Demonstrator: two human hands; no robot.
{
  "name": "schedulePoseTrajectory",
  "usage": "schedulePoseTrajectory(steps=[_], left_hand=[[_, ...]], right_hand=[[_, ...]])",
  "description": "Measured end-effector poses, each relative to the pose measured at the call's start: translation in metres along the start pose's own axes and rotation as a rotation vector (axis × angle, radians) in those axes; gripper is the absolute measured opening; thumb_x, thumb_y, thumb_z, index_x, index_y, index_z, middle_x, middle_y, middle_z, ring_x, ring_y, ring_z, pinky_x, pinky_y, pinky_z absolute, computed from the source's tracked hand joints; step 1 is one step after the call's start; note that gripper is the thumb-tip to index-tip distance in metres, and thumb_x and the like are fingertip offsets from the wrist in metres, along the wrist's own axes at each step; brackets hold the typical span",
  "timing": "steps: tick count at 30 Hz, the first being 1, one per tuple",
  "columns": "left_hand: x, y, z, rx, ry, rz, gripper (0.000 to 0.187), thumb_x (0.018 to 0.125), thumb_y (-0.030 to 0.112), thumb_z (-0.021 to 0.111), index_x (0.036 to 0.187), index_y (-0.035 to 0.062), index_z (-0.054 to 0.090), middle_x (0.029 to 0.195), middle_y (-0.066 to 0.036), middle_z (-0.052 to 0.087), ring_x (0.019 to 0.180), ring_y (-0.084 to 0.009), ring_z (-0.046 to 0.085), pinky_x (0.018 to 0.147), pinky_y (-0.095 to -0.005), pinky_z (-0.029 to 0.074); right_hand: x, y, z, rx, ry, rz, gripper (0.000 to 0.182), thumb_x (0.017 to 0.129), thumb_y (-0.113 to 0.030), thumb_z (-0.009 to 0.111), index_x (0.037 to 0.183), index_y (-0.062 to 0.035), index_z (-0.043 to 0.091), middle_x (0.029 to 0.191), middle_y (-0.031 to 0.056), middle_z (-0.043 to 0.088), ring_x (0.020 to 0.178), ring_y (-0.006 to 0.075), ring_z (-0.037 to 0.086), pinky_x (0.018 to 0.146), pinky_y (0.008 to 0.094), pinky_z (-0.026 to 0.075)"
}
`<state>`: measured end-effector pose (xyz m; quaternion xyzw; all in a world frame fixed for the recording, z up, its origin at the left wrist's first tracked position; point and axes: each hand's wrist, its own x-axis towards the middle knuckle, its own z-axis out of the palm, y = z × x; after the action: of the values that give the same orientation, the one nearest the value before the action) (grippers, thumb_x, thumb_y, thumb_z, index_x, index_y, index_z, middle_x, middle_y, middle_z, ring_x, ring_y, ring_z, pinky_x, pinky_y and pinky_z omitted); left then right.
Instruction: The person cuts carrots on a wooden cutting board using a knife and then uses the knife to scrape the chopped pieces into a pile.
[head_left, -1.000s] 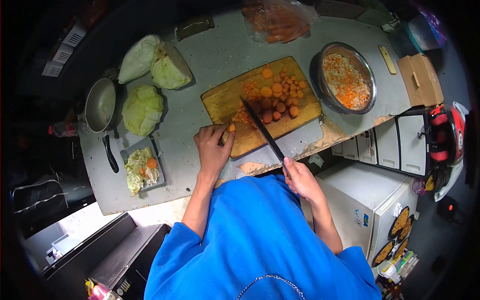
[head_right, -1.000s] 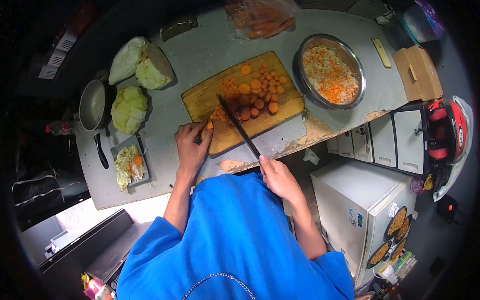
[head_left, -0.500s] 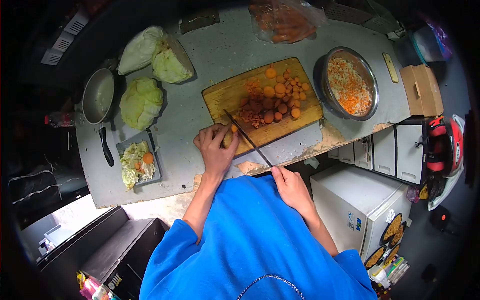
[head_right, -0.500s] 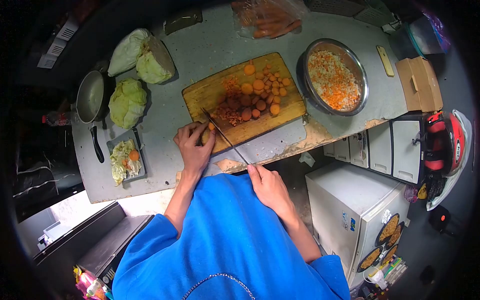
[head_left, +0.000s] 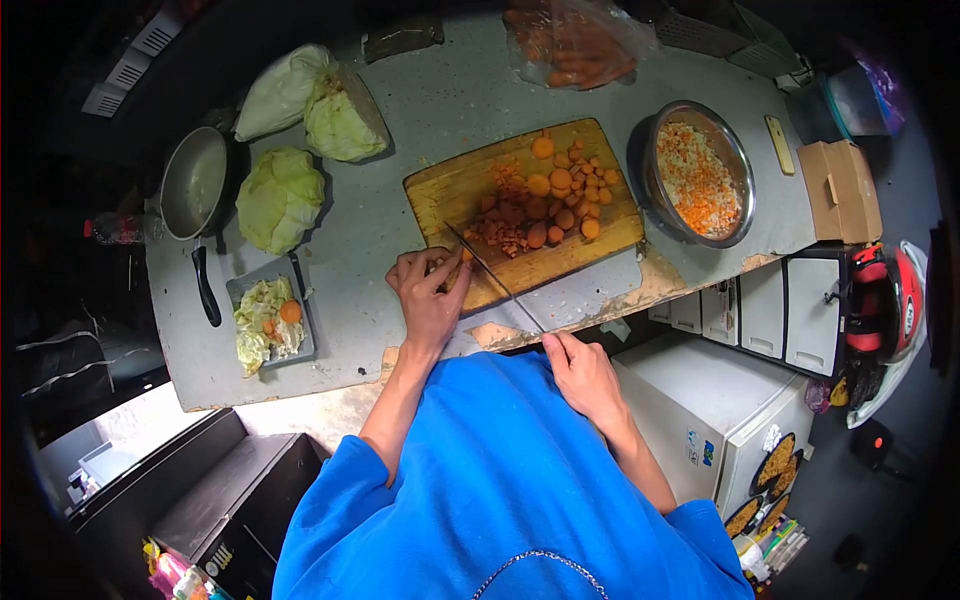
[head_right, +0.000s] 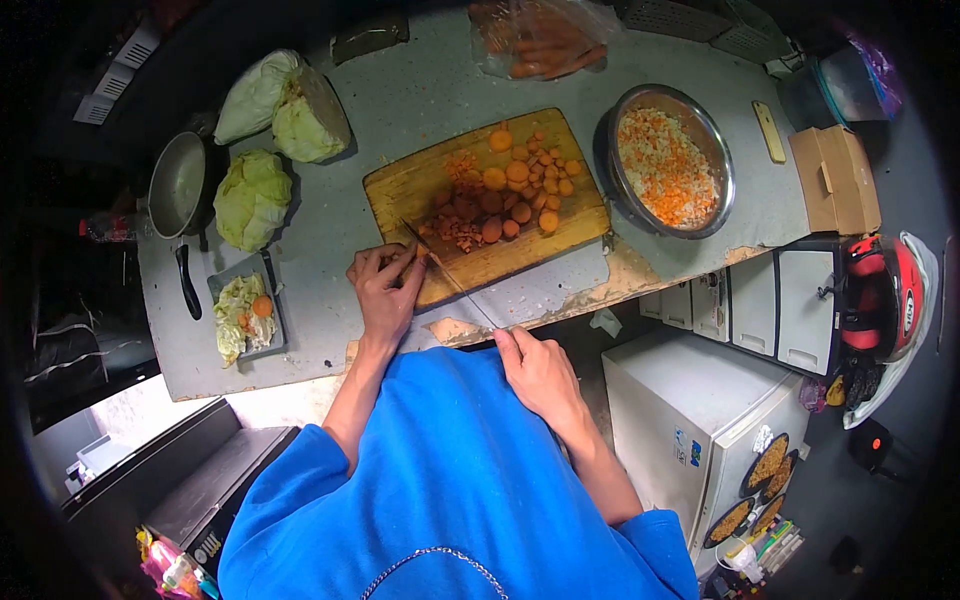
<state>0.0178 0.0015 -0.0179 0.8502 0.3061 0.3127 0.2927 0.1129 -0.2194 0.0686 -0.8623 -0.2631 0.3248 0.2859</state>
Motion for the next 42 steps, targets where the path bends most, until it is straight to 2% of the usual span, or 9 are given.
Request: schedulePoseTrajectory(steps=[5, 15, 24, 27, 29, 30, 32, 39, 42], left_hand=[[0.003, 0.0, -0.004, -0.019, -0.051, -0.001, 0.018, 0.09, 0.02, 0.081, 0.106, 0.0116, 0.084, 0.102, -0.001, 0.072, 0.099, -0.0226, 0.055, 0.094, -0.0388, 0.032], [0.007, 0.003, -0.002, -0.019, 0.009, 0.006, 0.017, 0.088, 0.017, 0.082, 0.104, 0.0108, 0.084, 0.097, -0.001, 0.072, 0.095, -0.0215, 0.057, 0.092, -0.038, 0.033], [0.0, 0.007, 0.003, 0.032, 0.09, -0.014, 0.02, 0.086, 0.018, 0.083, 0.104, 0.0107, 0.083, 0.1, -0.001, 0.072, 0.097, -0.0221, 0.058, 0.095, -0.0399, 0.033], [0.001, 0.005, 0.003, 0.065, 0.079, 0.052, 0.021, 0.086, 0.019, 0.083, 0.105, 0.0109, 0.083, 0.101, -0.001, 0.072, 0.099, -0.0219, 0.059, 0.095, -0.04, 0.033], [0.003, 0.004, 0.004, 0.053, 0.065, 0.01, 0.021, 0.086, 0.019, 0.083, 0.105, 0.011, 0.083, 0.101, -0.002, 0.072, 0.099, -0.0218, 0.059, 0.096, -0.0403, 0.032], [0.003, 0.004, 0.003, 0.05, 0.065, 0.018, 0.021, 0.086, 0.019, 0.083, 0.105, 0.011, 0.083, 0.101, -0.002, 0.072, 0.099, -0.0218, 0.059, 0.096, -0.0403, 0.032], [0.002, 0.005, 0.004, 0.053, 0.062, -0.006, 0.022, 0.086, 0.019, 0.083, 0.106, 0.0109, 0.083, 0.101, -0.002, 0.072, 0.1, -0.0217, 0.059, 0.096, -0.0407, 0.032], [0.004, 0.01, 0.003, 0.055, 0.109, -0.011, 0.024, 0.086, 0.02, 0.082, 0.108, 0.0101, 0.082, 0.102, -0.002, 0.073, 0.101, -0.0215, 0.058, 0.097, -0.0414, 0.032], [0.005, 0.009, 0.004, 0.076, 0.087, 0.035, 0.025, 0.086, 0.021, 0.082, 0.108, 0.0094, 0.082, 0.102, -0.002, 0.074, 0.101, -0.0216, 0.058, 0.097, -0.0418, 0.032]], right_hand=[[0.0, 0.0, 0.004, -0.101, -0.024, 0.024, 0.04, 0.109, -0.036, 0.051, 0.1, 0.0, 0.067, 0.076, 0.0297, 0.065, 0.077, 0.0514, 0.065, 0.066, 0.0563, 0.049], [0.008, -0.005, 0.018, -0.191, -0.034, 0.035, 0.048, 0.11, -0.04, 0.047, 0.094, 0.0023, 0.064, 0.073, 0.0322, 0.067, 0.075, 0.0549, 0.066, 0.07, 0.0625, 0.054], [0.005, -0.003, 0.022, -0.072, -0.034, 0.083, 0.045, 0.11, -0.036, 0.047, 0.095, 0.0033, 0.064, 0.086, 0.0337, 0.067, 0.087, 0.0569, 0.062, 0.072, 0.0621, 0.05], [0.008, 0.016, 0.032, -0.148, 0.02, 0.002, 0.05, 0.112, -0.04, 0.044, 0.09, 0.0024, 0.061, 0.072, 0.0278, 0.067, 0.07, 0.0491, 0.067, 0.064, 0.0548, 0.05], [0.017, 0.03, 0.025, 0.241, -0.223, 0.129, 0.058, 0.114, -0.045, 0.039, 0.082, 0.0, 0.057, 0.058, 0.0135, 0.057, 0.053, 0.0284, 0.057, 0.057, 0.0441, 0.047], [0.018, 0.025, 0.021, 0.244, -0.215, 0.128, 0.058, 0.114, -0.045, 0.039, 0.082, 0.0, 0.057, 0.058, 0.0135, 0.057, 0.053, 0.0284, 0.057, 0.057, 0.0441, 0.047], [0.015, 0.012, 0.009, 0.27, -0.283, 0.236, 0.068, 0.113, -0.049, 0.036, 0.079, 0.0042, 0.061, 0.08, 0.0308, 0.067, 0.081, 0.0517, 0.063, 0.074, 0.0489, 0.049], [0.002, 0.001, 0.015, -0.061, 0.067, -0.012, 0.046, 0.11, -0.037, 0.047, 0.092, 0.0018, 0.065, 0.074, 0.0328, 0.066, 0.076, 0.0551, 0.065, 0.07, 0.0624, 0.051], [0.0, -0.001, 0.015, -0.034, 0.068, 0.008, 0.044, 0.11, -0.035, 0.049, 0.091, 0.0031, 0.063, 0.078, 0.0314, 0.065, 0.081, 0.0535, 0.064, 0.066, 0.0569, 0.049]])
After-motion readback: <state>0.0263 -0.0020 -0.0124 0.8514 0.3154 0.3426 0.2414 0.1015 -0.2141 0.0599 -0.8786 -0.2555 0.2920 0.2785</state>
